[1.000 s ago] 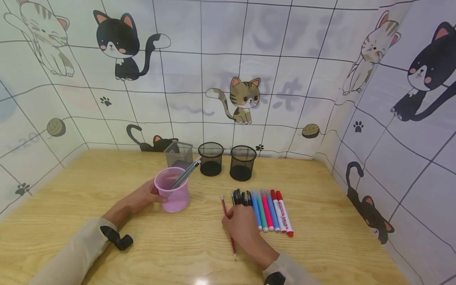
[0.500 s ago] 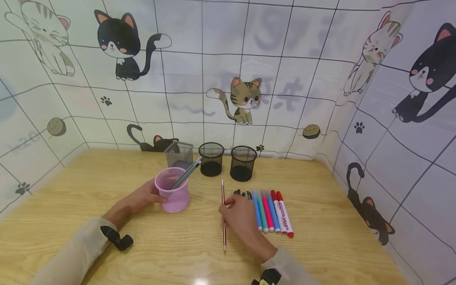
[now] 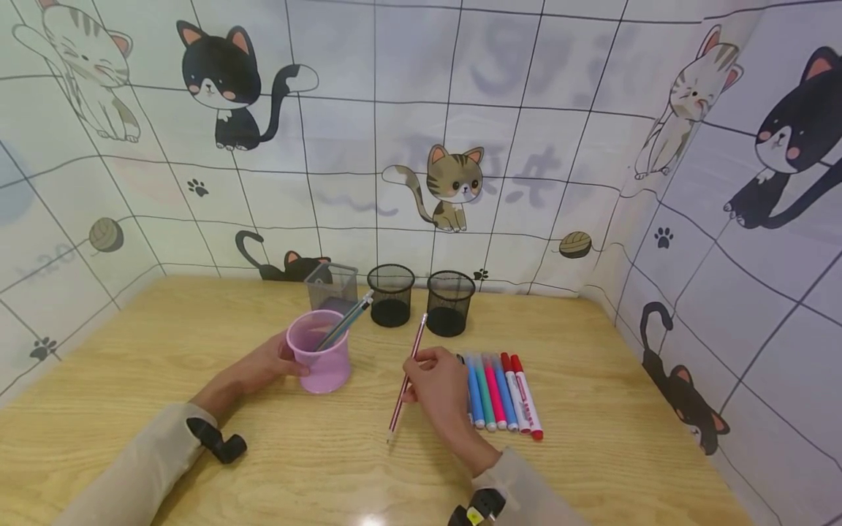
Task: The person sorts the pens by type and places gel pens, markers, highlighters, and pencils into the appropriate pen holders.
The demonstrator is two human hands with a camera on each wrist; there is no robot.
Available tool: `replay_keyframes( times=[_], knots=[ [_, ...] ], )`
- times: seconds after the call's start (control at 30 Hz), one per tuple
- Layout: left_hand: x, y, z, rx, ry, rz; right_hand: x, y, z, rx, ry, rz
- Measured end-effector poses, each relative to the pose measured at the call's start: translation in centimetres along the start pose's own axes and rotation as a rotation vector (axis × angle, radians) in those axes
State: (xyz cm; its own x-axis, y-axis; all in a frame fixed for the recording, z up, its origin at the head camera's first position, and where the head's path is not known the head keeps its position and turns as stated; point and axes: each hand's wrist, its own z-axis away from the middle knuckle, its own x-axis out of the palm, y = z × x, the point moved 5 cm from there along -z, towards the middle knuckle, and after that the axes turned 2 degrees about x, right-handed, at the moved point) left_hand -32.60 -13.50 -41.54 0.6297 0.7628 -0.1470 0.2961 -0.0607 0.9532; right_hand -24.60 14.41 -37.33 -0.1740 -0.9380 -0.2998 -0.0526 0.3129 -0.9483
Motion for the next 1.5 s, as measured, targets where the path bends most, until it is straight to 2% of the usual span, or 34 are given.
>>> replay_keyframes(
  times=[0.2, 0.7, 0.97, 1.2, 1.3, 1.5],
  knots=[
    [-0.1, 0.0, 0.0, 0.000, 0.009, -0.005, 0.0, -0.4, -0.4, 0.018, 0.038, -0.114],
    [0.0, 0.3, 0.1, 0.001, 0.005, -0.026, 0.4, -4.2, -1.8, -0.059, 0.117, -0.384],
    [-0.1, 0.1, 0.0, 0.009, 0.000, -0.022, 1.0, -5.8, -2.7, -0.083, 0.159, -0.441],
    [-0.1, 0.2, -0.1, 0.029, -0.007, -0.027, 1.5, -6.6, -3.6, -0.118, 0.190, -0.533],
    [-0.1, 0.2, -0.1, 0.028, -0.009, -0.031, 2.0, -6.7, -3.7, -0.117, 0.192, -0.535],
    [-0.1, 0.2, 0.0, 0.024, -0.007, -0.022, 3.0, -6.7, -3.8, -0.107, 0.226, -0.417]
  ],
)
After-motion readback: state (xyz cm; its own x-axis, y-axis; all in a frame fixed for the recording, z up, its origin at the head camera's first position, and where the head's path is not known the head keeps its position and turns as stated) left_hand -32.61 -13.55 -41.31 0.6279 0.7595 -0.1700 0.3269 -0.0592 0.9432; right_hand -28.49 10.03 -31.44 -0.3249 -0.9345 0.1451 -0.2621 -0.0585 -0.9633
